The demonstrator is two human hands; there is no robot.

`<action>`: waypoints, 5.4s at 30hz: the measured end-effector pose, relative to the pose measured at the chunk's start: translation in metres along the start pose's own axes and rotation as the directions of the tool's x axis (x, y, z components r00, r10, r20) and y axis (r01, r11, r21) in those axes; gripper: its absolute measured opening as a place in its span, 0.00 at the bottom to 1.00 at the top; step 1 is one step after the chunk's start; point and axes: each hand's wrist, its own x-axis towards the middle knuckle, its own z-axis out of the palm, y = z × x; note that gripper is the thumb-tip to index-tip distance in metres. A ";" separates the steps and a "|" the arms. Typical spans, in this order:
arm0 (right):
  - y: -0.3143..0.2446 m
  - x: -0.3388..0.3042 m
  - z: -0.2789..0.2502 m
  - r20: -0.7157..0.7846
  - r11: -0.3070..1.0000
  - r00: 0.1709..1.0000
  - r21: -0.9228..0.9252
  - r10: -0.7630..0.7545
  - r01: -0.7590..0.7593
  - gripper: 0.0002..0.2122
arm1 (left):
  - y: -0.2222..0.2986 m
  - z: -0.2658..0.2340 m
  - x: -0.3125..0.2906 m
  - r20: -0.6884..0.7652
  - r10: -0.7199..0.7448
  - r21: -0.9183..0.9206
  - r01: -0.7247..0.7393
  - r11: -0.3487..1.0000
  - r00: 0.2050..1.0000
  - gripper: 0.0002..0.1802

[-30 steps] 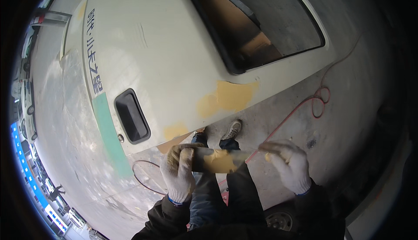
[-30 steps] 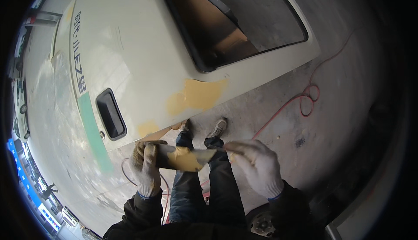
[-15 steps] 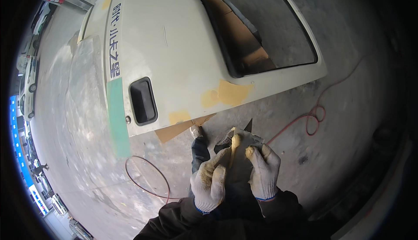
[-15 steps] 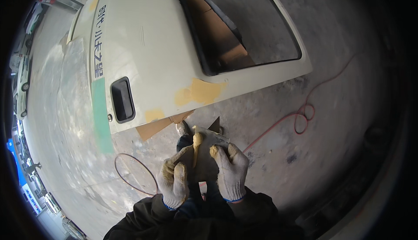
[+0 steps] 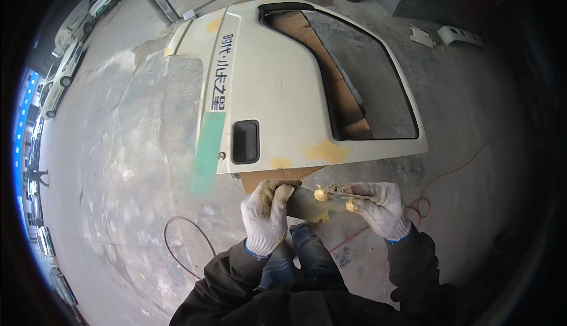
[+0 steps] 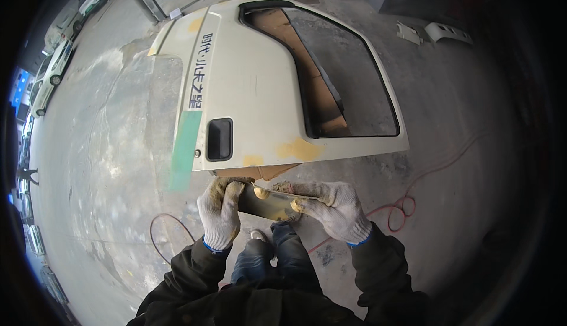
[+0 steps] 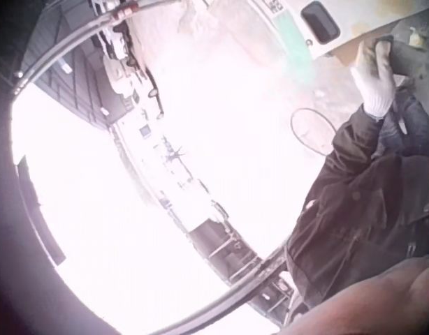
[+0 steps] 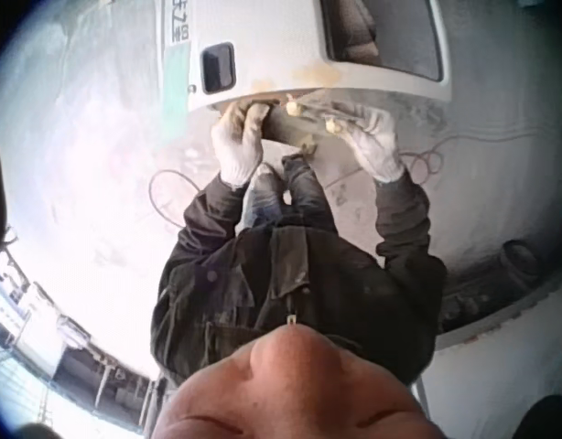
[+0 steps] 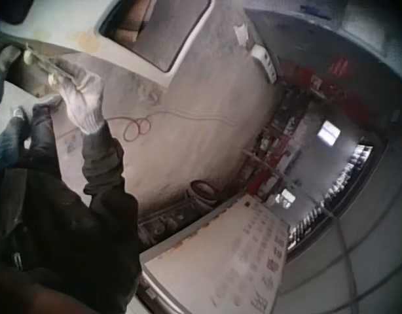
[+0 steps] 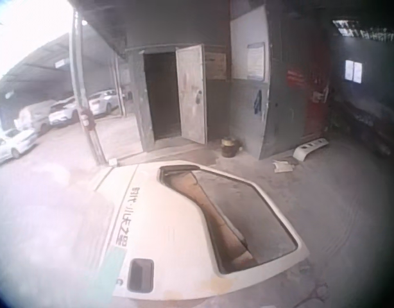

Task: The person sands a car hood and a detached car door using a sanding block and sandpaper. They apply filler to the door and continue sanding both parts to smooth the surfaces.

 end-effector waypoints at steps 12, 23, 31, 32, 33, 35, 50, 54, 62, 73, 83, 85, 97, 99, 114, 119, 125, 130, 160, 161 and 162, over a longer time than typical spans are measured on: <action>-0.020 -0.029 0.083 0.165 0.113 0.805 -0.954 -0.570 0.276 0.15 | -0.019 -0.062 -0.054 -0.208 -0.062 -0.266 0.004 0.964 0.976 0.11; 0.087 -0.049 0.081 0.042 0.203 0.928 -0.971 -0.370 0.124 0.11 | -0.098 -0.014 -0.036 -0.270 -0.271 -0.411 0.144 0.900 0.924 0.14; 0.187 0.046 -0.057 -0.187 0.044 0.894 -0.982 -0.407 -0.185 0.18 | -0.170 0.006 0.002 -0.273 -0.382 -0.351 0.278 0.894 0.883 0.20; 0.194 0.059 -0.065 -0.180 0.011 0.888 -0.981 -0.423 -0.194 0.19 | -0.174 0.008 0.003 -0.276 -0.389 -0.378 0.273 0.885 0.879 0.19; 0.204 0.069 -0.074 -0.173 -0.019 0.884 -0.979 -0.434 -0.201 0.18 | -0.179 0.006 0.002 -0.277 -0.391 -0.358 0.283 0.890 0.878 0.19; 0.217 0.087 -0.085 -0.175 -0.049 0.881 -0.975 -0.439 -0.218 0.17 | -0.182 0.008 0.005 -0.284 -0.400 -0.293 0.318 0.901 0.871 0.20; 0.227 0.105 -0.086 -0.267 -0.016 0.893 -0.956 -0.363 -0.292 0.19 | -0.184 0.000 0.037 -0.220 -0.427 -0.221 0.382 0.897 0.877 0.21; 0.236 0.090 -0.082 -0.246 -0.032 0.886 -0.959 -0.393 -0.281 0.19 | -0.185 0.001 0.038 -0.224 -0.437 -0.197 0.398 0.896 0.871 0.20; 0.236 0.079 -0.078 -0.266 -0.026 0.872 -0.953 -0.411 -0.302 0.20 | -0.185 0.003 0.041 -0.181 -0.414 -0.233 0.371 0.899 0.892 0.20; 0.235 0.064 -0.062 -0.403 0.042 0.834 -0.907 -0.378 -0.420 0.22 | -0.186 0.003 0.032 -0.146 -0.413 -0.257 0.369 0.893 0.899 0.21; 0.222 0.049 -0.039 -0.408 0.123 0.798 -0.910 -0.444 -0.397 0.16 | -0.194 0.006 0.026 -0.064 -0.374 -0.218 0.353 0.910 0.925 0.22; 0.195 0.033 -0.021 -0.456 0.340 0.773 -0.882 -0.441 -0.327 0.16 | -0.185 0.008 0.025 0.074 -0.401 -0.242 0.407 0.881 0.913 0.21; 0.037 -0.003 0.008 0.023 0.793 0.993 -0.604 0.114 -0.077 0.12 | -0.070 -0.024 0.018 0.068 -0.147 -0.264 0.160 0.951 0.987 0.19; 0.022 -0.005 0.000 0.093 0.591 0.996 -0.802 -0.016 0.084 0.11 | -0.055 -0.046 0.016 -0.090 -0.210 -0.402 0.157 0.902 0.974 0.20; 0.063 0.044 0.084 0.731 0.638 0.425 -0.019 0.535 -0.770 0.31 | 0.042 -0.041 -0.134 -0.402 -0.276 -0.368 0.122 0.922 0.873 0.15; 0.073 -0.012 0.101 0.681 0.598 0.312 -0.229 0.662 -0.768 0.32 | 0.042 -0.039 -0.217 -0.693 -0.314 -0.309 0.127 0.943 0.649 0.16; 0.094 -0.067 0.120 0.625 0.702 0.357 -0.479 0.695 -0.527 0.25 | -0.008 -0.050 -0.314 -0.848 -0.421 -0.505 -0.253 0.825 0.321 0.15; 0.137 -0.134 0.197 0.549 0.888 0.723 -0.079 0.418 -0.454 0.21 | -0.073 0.007 -0.350 -0.778 -0.625 -0.506 -0.524 0.685 -0.066 0.18; 0.329 -0.303 0.299 0.380 0.418 0.203 -0.657 0.902 -0.627 0.14 | -0.351 -0.014 -0.837 -0.299 -0.722 -0.558 -0.500 0.662 -0.624 0.14; 0.326 -0.307 0.305 0.379 0.405 0.187 -0.653 0.906 -0.640 0.13 | -0.371 0.000 -0.858 -0.369 -0.687 -0.536 -0.460 0.708 -0.626 0.15; 0.320 -0.299 0.305 0.365 0.431 0.244 -0.623 0.898 -0.653 0.12 | -0.374 -0.002 -0.858 -0.423 -0.774 -0.517 -0.576 0.633 -0.471 0.14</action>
